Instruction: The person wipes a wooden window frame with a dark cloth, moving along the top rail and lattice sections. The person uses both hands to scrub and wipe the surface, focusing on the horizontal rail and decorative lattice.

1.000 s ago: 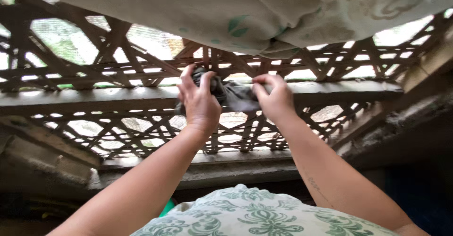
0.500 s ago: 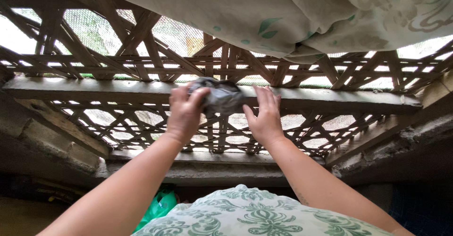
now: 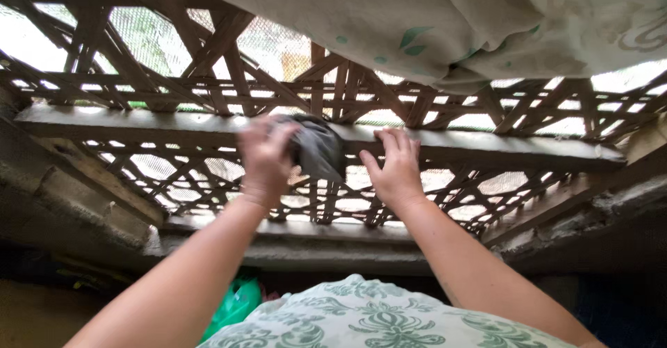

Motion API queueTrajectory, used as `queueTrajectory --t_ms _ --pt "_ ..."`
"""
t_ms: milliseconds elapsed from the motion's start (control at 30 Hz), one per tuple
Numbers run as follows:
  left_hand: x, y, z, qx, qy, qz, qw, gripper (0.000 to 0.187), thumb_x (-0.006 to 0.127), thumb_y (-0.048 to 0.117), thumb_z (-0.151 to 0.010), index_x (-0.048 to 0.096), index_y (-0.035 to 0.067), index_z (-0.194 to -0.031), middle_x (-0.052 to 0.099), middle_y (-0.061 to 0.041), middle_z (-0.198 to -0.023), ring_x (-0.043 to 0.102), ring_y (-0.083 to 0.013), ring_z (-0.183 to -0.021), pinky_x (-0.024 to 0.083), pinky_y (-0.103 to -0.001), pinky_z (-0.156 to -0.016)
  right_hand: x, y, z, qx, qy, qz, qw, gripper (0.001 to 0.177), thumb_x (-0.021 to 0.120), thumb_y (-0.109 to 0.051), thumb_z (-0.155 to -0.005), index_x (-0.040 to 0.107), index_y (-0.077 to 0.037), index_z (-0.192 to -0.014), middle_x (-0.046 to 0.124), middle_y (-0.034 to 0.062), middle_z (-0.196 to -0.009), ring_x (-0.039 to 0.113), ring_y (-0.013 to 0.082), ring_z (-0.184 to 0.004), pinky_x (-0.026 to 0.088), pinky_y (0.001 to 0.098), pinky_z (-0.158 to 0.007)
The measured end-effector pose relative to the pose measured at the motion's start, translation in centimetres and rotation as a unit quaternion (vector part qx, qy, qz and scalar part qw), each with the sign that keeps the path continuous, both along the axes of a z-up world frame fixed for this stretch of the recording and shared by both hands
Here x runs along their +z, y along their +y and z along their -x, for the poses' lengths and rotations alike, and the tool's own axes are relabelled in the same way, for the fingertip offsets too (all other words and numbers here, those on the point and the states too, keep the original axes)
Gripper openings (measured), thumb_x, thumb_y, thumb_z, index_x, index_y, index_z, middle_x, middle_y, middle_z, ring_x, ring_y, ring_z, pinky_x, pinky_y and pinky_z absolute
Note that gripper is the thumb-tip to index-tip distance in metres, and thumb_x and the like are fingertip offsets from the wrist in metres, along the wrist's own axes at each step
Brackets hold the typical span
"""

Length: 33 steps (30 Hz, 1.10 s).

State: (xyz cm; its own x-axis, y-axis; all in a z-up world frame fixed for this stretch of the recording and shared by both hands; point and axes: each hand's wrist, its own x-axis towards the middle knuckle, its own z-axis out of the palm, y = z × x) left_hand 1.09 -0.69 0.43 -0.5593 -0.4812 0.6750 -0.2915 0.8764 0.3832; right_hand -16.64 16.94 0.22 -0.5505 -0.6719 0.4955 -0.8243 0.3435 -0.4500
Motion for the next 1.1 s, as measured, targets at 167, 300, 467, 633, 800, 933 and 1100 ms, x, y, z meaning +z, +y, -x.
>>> queueTrajectory --t_ms 167,300,467,633,800,933,1100 --pt "3.9 -0.7 -1.2 -0.054 0.138 0.03 0.988 0.039 0.072 0.005 -0.096 0.06 0.015 -0.131 0.051 -0.015 -0.133 0.048 -0.0344 -0.127 0.045 -0.048 -0.111 0.3 -0.6 -0.4 -0.024 0.005 -0.009 1.0 0.048 0.064 -0.041 -0.098 0.062 -0.005 -0.13 0.051 0.0156 -0.138 0.042 0.0373 -0.134 0.022 0.0549 -0.121" --pt "6.0 1.7 -0.2 -0.109 0.178 0.042 0.977 0.034 0.071 0.017 -0.103 0.058 0.016 -0.134 0.048 -0.016 -0.133 0.05 -0.0354 -0.125 0.047 -0.046 -0.111 0.0 -0.7 -0.7 -0.022 -0.026 -0.001 0.999 0.051 0.061 -0.044 -0.099 0.061 -0.004 -0.13 0.049 0.0172 -0.138 0.04 0.0384 -0.132 0.028 0.0503 -0.117" --pt "8.7 -1.6 -1.7 0.033 0.26 0.131 0.956 0.028 0.049 0.035 -0.115 0.058 0.013 -0.13 0.059 -0.005 -0.127 0.054 -0.0278 -0.124 0.042 -0.047 -0.114 0.1 -0.6 -0.4 -0.015 -0.011 -0.008 1.0 0.053 0.059 -0.047 -0.099 0.062 -0.004 -0.13 0.049 0.0169 -0.138 0.04 0.0382 -0.131 0.025 0.0521 -0.118" --pt "7.6 -5.0 -3.0 0.011 0.303 -0.011 0.953 0.039 0.043 0.04 -0.116 0.043 0.009 -0.14 0.051 -0.011 -0.133 0.055 -0.0257 -0.125 0.04 -0.045 -0.118 0.0 -0.8 -0.6 -0.033 0.004 -0.023 0.999 0.053 0.06 -0.049 -0.099 0.062 -0.005 -0.129 0.049 0.0159 -0.135 0.041 0.0376 -0.131 0.021 0.0556 -0.121" --pt "2.9 -3.0 -2.3 0.059 -0.105 -0.151 0.981 0.052 0.065 0.033 -0.094 0.047 0.016 -0.14 0.022 -0.019 -0.153 0.031 -0.0443 -0.138 0.026 -0.06 -0.118 -0.1 -1.1 -0.6 -0.043 0.001 -0.028 0.999 0.054 0.059 -0.05 -0.098 0.061 -0.006 -0.13 0.047 0.015 -0.136 0.04 0.0374 -0.133 0.017 0.0566 -0.123" --pt "1.2 -2.3 -1.8 0.098 -0.139 -0.098 0.981 0.057 0.071 0.024 -0.092 0.047 0.018 -0.143 0.027 -0.019 -0.15 0.024 -0.0424 -0.143 0.018 -0.066 -0.117 -0.1 -1.0 -0.6 -0.037 0.002 -0.048 0.998 0.055 0.059 -0.05 -0.1 0.058 -0.005 -0.133 0.045 0.0164 -0.137 0.036 0.0385 -0.137 0.012 0.0591 -0.122" --pt "0.6 -5.1 -3.9 0.13 -0.211 -0.065 0.967 0.059 0.066 0.0 -0.084 0.052 0.023 -0.136 0.037 -0.014 -0.152 0.032 -0.0345 -0.145 0.026 -0.05 -0.122 0.2 -1.0 -0.8 -0.046 -0.005 -0.053 0.998 0.055 0.059 -0.049 -0.099 0.059 -0.006 -0.133 0.044 0.0159 -0.139 0.034 0.0387 -0.138 0.013 0.0584 -0.123"
